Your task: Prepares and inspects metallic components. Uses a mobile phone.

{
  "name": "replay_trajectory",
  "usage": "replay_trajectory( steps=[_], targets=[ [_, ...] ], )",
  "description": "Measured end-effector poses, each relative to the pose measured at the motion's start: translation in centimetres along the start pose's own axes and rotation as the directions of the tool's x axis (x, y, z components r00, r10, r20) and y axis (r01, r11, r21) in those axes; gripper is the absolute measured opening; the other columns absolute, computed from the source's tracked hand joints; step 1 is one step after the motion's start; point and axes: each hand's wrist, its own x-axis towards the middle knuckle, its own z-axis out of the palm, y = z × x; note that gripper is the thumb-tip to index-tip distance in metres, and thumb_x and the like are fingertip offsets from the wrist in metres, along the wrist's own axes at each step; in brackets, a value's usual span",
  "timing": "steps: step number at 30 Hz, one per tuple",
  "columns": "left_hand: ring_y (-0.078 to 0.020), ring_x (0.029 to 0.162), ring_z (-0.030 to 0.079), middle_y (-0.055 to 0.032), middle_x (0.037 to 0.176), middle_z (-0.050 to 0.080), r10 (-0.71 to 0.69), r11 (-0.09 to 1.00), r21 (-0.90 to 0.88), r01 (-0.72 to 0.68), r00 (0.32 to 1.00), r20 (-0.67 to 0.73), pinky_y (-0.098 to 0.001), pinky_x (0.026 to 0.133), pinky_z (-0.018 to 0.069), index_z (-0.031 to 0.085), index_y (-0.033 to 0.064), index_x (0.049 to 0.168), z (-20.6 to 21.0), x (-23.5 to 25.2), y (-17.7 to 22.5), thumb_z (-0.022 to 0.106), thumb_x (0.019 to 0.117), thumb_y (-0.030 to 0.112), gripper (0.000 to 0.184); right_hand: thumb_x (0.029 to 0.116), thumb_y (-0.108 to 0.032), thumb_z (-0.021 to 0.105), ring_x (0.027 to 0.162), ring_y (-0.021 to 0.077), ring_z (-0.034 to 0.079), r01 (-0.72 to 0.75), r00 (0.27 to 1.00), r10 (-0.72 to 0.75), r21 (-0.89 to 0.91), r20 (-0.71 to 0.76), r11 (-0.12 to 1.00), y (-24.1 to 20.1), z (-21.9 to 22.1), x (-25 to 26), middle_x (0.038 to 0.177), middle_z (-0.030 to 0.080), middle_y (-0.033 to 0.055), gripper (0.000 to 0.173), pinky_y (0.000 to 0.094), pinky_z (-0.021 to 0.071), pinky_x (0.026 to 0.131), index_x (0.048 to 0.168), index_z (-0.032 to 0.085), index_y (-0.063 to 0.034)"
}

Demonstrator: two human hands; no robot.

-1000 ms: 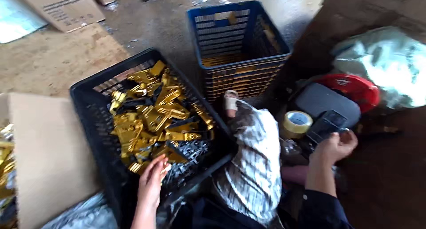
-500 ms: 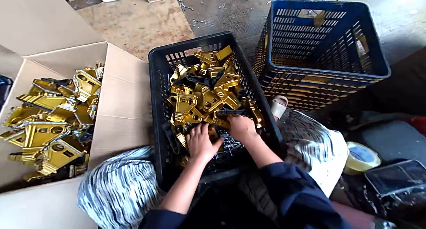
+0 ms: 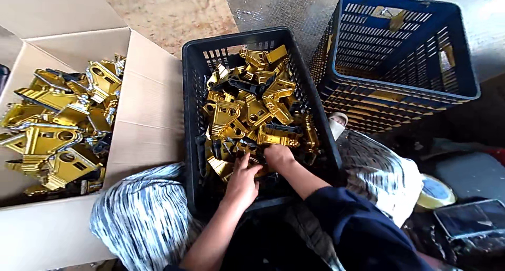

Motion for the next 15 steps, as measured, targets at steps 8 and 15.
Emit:
replay_trajectory(
  steps=[8,15],
  targets=[
    [-0.0281,0.131,0.055,-0.0111,0.145,0.055,0.237,0.963,-0.072,-0.258,0.947,-0.216,-0.0474,0.105,0.0503,0.075,0.0148,0.113,-1.2,-0.5,-2.5,0.083,0.0719,0.006,0.043,0.1031,-0.029,0.054,0.107,0.0388,0.069,0.171,0.931,-0.032,0.358,-0.363,0.918,2.9,-0.1,-1.7,0.109,0.073,0.0195,0.031,0.0619,0.0535,0.091,0.115,0.072,-0.0067],
    [-0.0368,0.144,0.042,-0.0234,0.144,0.055,0.610,0.751,0.142,-0.644,0.597,-0.521,-0.0408,0.117,0.0389,0.074,0.0079,0.104,-3.2,-2.5,-1.5,0.065,0.0786,0.010,0.027,0.1113,-0.024,0.039,0.112,0.0326,0.066,0.419,0.893,-0.009,0.823,-0.451,0.385,2.3,-0.1,-5.1,0.118,0.067,0.0229,0.039,0.0534,0.0505,0.099,0.136,0.056,0.0011]
  ],
)
